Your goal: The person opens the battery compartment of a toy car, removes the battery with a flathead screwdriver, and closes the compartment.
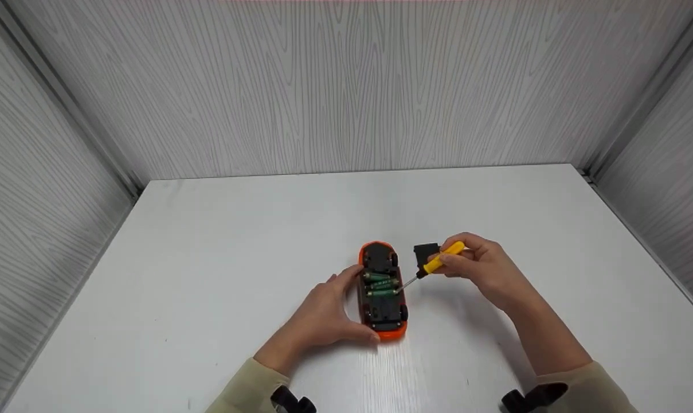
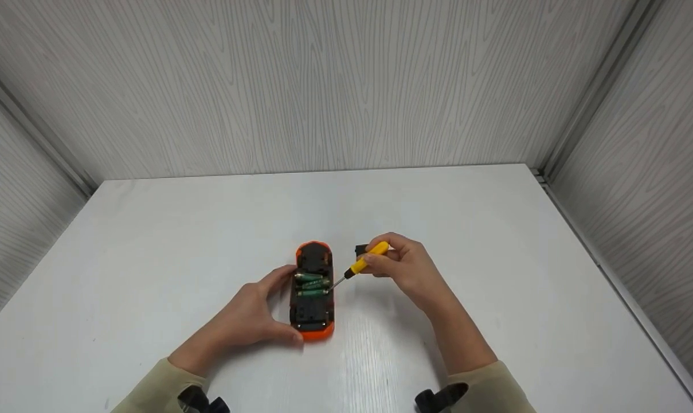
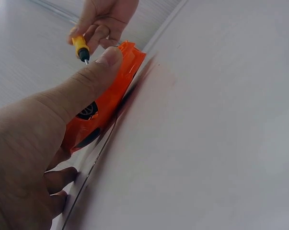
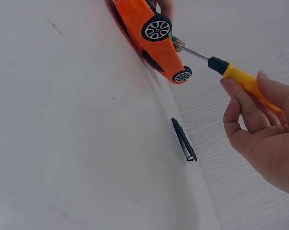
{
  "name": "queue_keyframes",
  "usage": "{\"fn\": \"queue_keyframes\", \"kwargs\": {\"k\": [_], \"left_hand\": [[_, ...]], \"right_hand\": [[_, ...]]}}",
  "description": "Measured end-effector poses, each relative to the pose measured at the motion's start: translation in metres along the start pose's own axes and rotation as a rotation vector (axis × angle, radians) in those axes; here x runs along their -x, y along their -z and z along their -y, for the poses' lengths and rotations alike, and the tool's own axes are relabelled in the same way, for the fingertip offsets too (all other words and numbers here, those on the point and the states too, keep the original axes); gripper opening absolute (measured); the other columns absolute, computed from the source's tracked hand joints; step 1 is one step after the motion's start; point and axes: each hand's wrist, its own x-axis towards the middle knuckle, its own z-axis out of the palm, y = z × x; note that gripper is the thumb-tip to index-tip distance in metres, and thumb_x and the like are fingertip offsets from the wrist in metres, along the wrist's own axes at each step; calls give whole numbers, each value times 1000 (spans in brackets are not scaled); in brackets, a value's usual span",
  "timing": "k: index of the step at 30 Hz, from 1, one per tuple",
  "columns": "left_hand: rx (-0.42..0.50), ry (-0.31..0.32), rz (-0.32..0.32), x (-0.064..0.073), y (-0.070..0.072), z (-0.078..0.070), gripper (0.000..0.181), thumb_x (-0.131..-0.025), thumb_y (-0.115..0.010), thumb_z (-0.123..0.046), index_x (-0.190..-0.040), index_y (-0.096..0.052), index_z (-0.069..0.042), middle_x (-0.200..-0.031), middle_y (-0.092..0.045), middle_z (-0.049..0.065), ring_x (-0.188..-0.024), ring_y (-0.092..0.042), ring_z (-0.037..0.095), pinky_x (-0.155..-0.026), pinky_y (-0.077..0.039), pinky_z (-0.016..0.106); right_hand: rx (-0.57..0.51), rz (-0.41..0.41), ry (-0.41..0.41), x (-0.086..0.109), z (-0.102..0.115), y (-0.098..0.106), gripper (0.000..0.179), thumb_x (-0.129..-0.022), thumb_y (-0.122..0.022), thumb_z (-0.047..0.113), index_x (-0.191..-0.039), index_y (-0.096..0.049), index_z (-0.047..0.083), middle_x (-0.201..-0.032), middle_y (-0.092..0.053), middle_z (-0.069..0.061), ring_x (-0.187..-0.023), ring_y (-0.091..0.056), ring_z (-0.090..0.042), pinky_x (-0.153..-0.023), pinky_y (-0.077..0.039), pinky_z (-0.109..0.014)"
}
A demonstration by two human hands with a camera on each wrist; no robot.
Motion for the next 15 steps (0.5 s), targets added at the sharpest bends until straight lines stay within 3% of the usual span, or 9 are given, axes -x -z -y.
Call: {"fn": "queue_keyframes", "kwargs": {"k": [5,12,15], "left_hand": [[1,-10,0,1,1,0,131,-58,-101,-61,-165,-37,-21,-159,-52,4,-143,-49,32,-117,-40,51],[-3,10,5,2,2,0,132,-58,-100,-63,-166,-36,-23,-162,-49,3,-148,-43,38,-119,-37,55],[0,14,6,2,2,0,132,-58,-100,-64,-166,-36,-22,-163,-48,2,-150,-41,40,-120,-35,56]], "right_hand": [[23,-6,20,1,7,-3,29,-103,-72,15,-122,-64,-4,-113,-76,-19,-106,-75,-40,-92,-60,-34],[180,-42,52,5,25,-14,17,-101,-75,18,-114,-71,8,-108,-78,-10,-102,-74,-43,-91,-60,-37],[248,-47,82,9,31,-20,13,-100,-76,18,-112,-73,12,-105,-77,-7,-98,-75,-37,-89,-61,-34]]}}
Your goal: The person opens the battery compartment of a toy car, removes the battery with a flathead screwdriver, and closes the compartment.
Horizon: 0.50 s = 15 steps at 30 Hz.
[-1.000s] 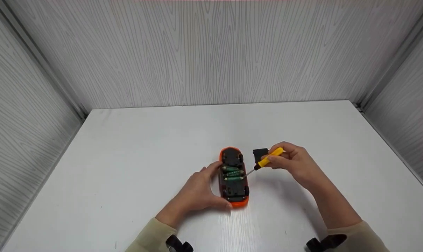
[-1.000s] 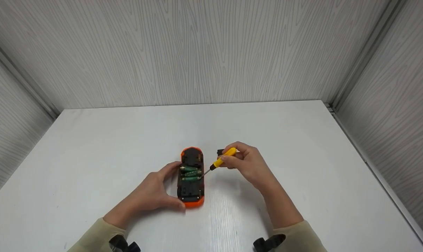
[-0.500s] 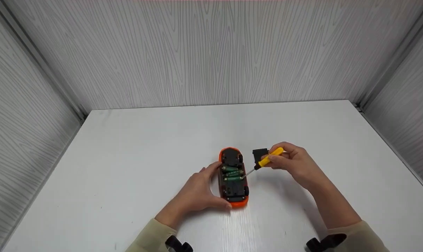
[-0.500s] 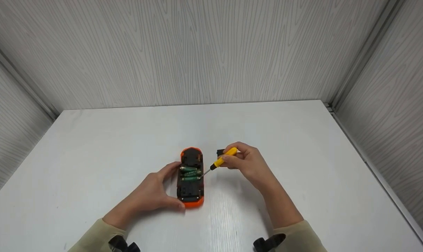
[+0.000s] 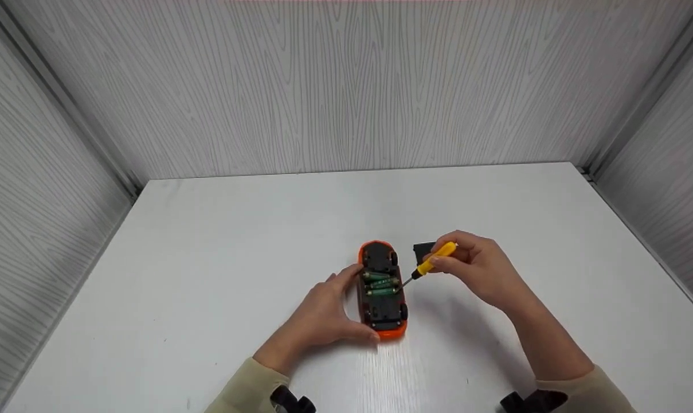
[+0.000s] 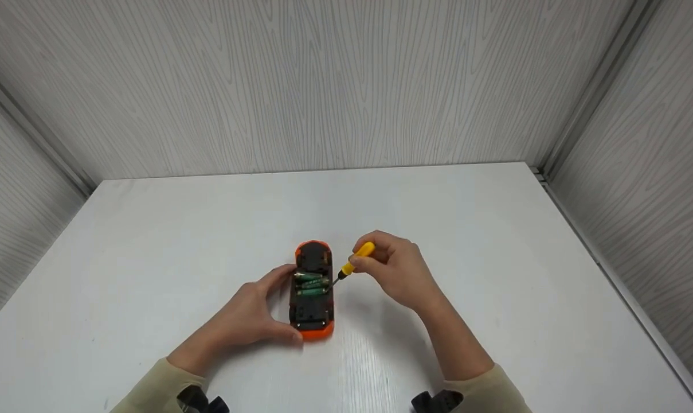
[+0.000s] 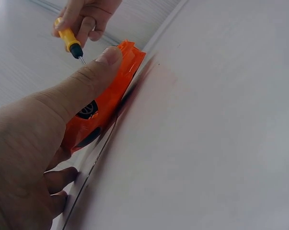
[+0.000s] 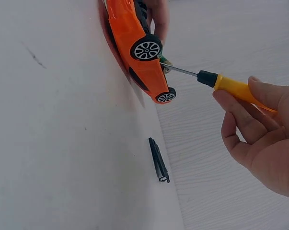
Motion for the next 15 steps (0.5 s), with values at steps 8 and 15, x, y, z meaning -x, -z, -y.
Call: {"fn": "queue_keyframes", "kwargs": {"k": [8,15], "left_hand": [[-11,23,5,0,0,-1,132,-58,-99,-65,-166,-36,-25,-164,-46,3,-151,-38,43,-121,-32,58],[-13,15,-2,0,0,-1,130,-58,-100,-63,-165,-37,-25,-162,-48,2,-149,-41,43,-121,-34,58]], "right_hand": [[49,0,57,5,9,-5,12,-98,-79,16,-109,-75,14,-102,-77,-4,-91,-76,-21,-85,-61,-29],[-69,24,15,-1,-4,1,15,-99,-77,15,-112,-74,9,-106,-78,-10,-100,-75,-41,-90,-60,-31]]}}
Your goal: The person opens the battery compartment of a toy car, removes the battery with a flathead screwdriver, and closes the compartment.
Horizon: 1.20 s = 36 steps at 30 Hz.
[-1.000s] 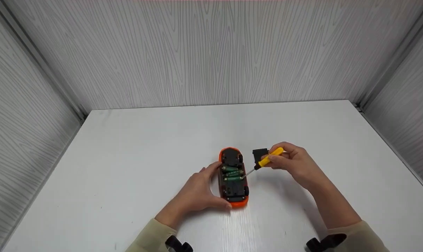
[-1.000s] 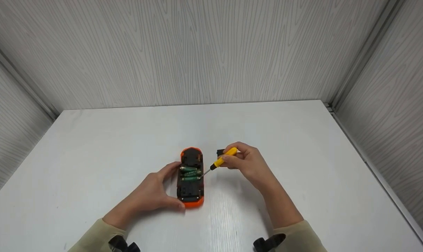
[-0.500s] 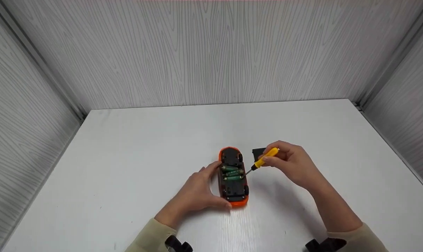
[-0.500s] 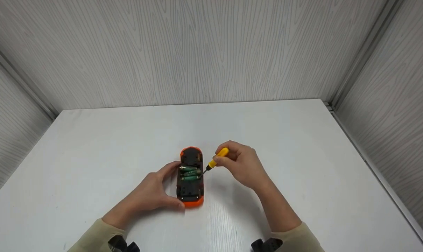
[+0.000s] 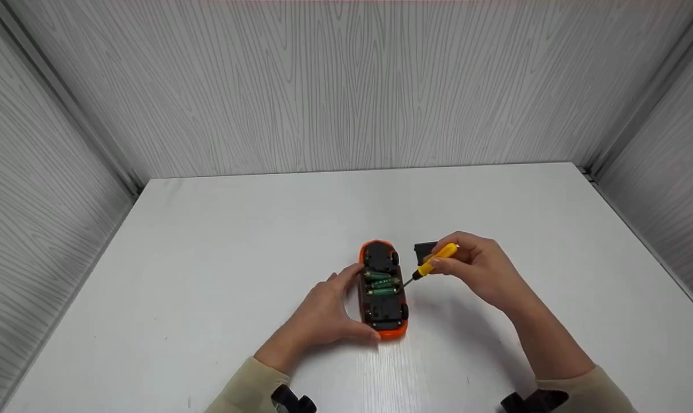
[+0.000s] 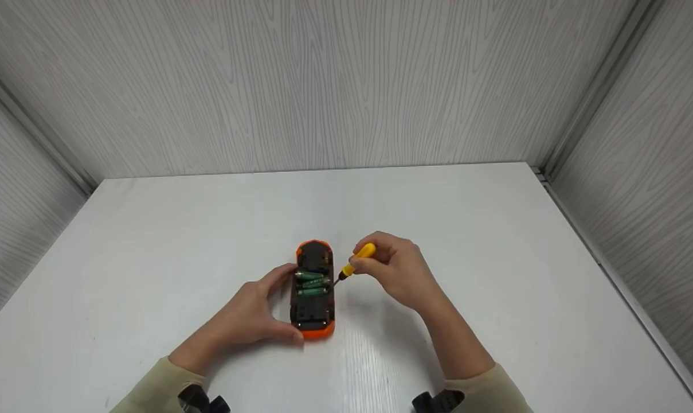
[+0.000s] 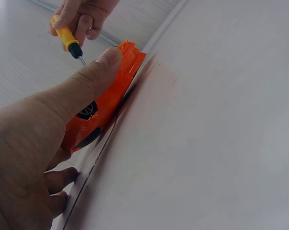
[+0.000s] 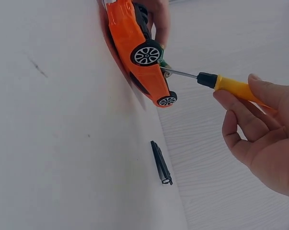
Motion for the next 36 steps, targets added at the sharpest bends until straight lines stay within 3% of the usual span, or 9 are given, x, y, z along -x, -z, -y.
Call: {"fn": "queue_keyframes", "kwargs": {"k": [12,31,36], "left_hand": [[6,-10,-4,-2,-1,2,132,-56,-101,-61,-165,-37,-24,-157,-53,4,-142,-50,30,-117,-41,49],[23,-19,-9,0,-1,1,130,-56,-101,-61,-165,-38,-25,-157,-53,5,-141,-50,36,-116,-41,53],[23,-10,-2,-1,-1,1,132,-57,-101,-61,-166,-37,-24,-157,-53,6,-141,-50,31,-116,-41,50]], "right_hand": [[-110,8,-85,-4,-21,8,25,-101,-76,19,-118,-69,2,-109,-78,-15,-107,-73,-45,-91,-59,-34],[-171,20,-75,-4,-25,12,27,-101,-75,15,-120,-65,-3,-111,-77,-20,-108,-73,-45,-92,-60,-36],[-165,12,-74,-5,-25,12,26,-101,-75,15,-120,-66,-2,-110,-77,-19,-106,-74,-44,-91,-60,-34]]}}
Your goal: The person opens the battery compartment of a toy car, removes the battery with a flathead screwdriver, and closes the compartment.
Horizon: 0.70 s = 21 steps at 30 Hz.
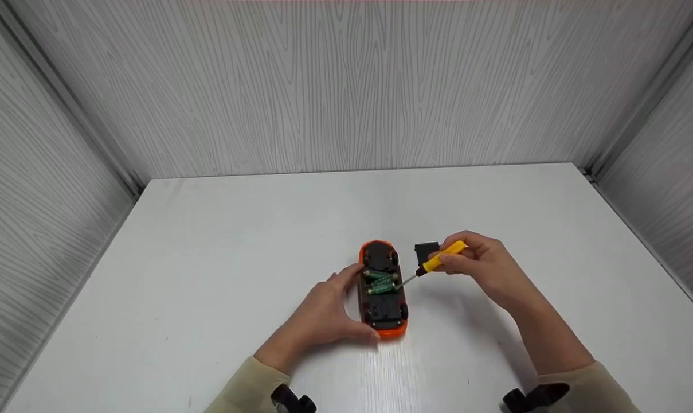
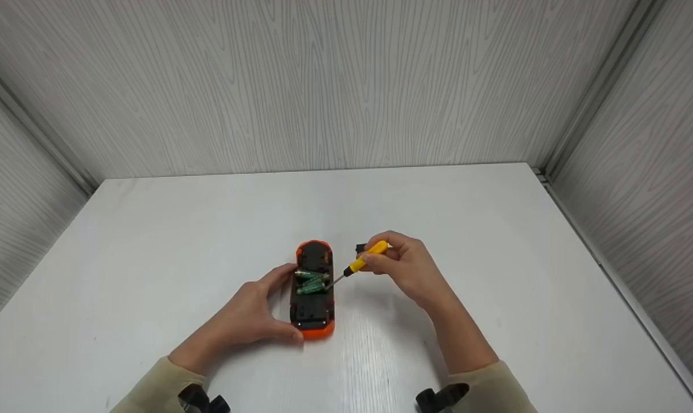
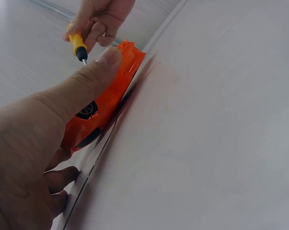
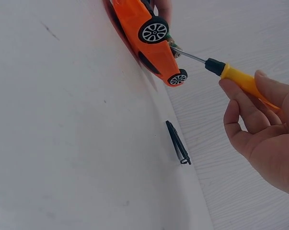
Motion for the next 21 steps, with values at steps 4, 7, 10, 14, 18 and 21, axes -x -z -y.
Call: {"fn": "queue_keyframes", "kwargs": {"k": [4,7,10,14,18,21], "left_hand": [[0,10,3,0,0,0,131,-58,-101,-61,-166,-36,-24,-157,-53,6,-142,-50,32,-116,-41,51],[3,14,4,0,0,0,130,-58,-101,-61,-166,-37,-24,-159,-51,6,-142,-49,34,-117,-40,53],[7,15,6,1,0,-1,129,-59,-101,-60,-166,-37,-24,-160,-50,4,-145,-46,36,-118,-38,55],[9,13,8,0,0,0,129,-60,-101,-59,-166,-37,-24,-161,-49,4,-148,-44,36,-119,-37,55],[12,15,9,0,-1,0,129,-60,-101,-59,-166,-37,-24,-162,-48,5,-150,-41,39,-120,-35,57],[5,16,10,0,-1,0,129,-60,-100,-60,-166,-37,-24,-161,-49,5,-149,-42,39,-120,-36,56]], "right_hand": [[10,-11,-5,0,1,-1,26,-101,-75,15,-119,-67,-1,-109,-77,-19,-105,-74,-43,-91,-60,-34],[21,-19,-11,1,2,-1,25,-101,-75,16,-119,-67,0,-109,-77,-19,-106,-74,-43,-91,-60,-34],[34,-21,-14,0,2,-1,25,-101,-75,17,-119,-68,1,-110,-77,-18,-106,-73,-44,-91,-60,-34],[33,-17,-17,0,2,-1,26,-101,-76,19,-119,-68,1,-110,-77,-18,-107,-72,-45,-91,-60,-34],[26,-15,-19,1,2,-1,27,-101,-76,21,-119,-68,1,-111,-77,-17,-107,-72,-45,-92,-60,-34],[14,-9,-11,1,1,-1,27,-101,-75,19,-119,-67,0,-111,-77,-18,-108,-73,-45,-92,-59,-35]]}}
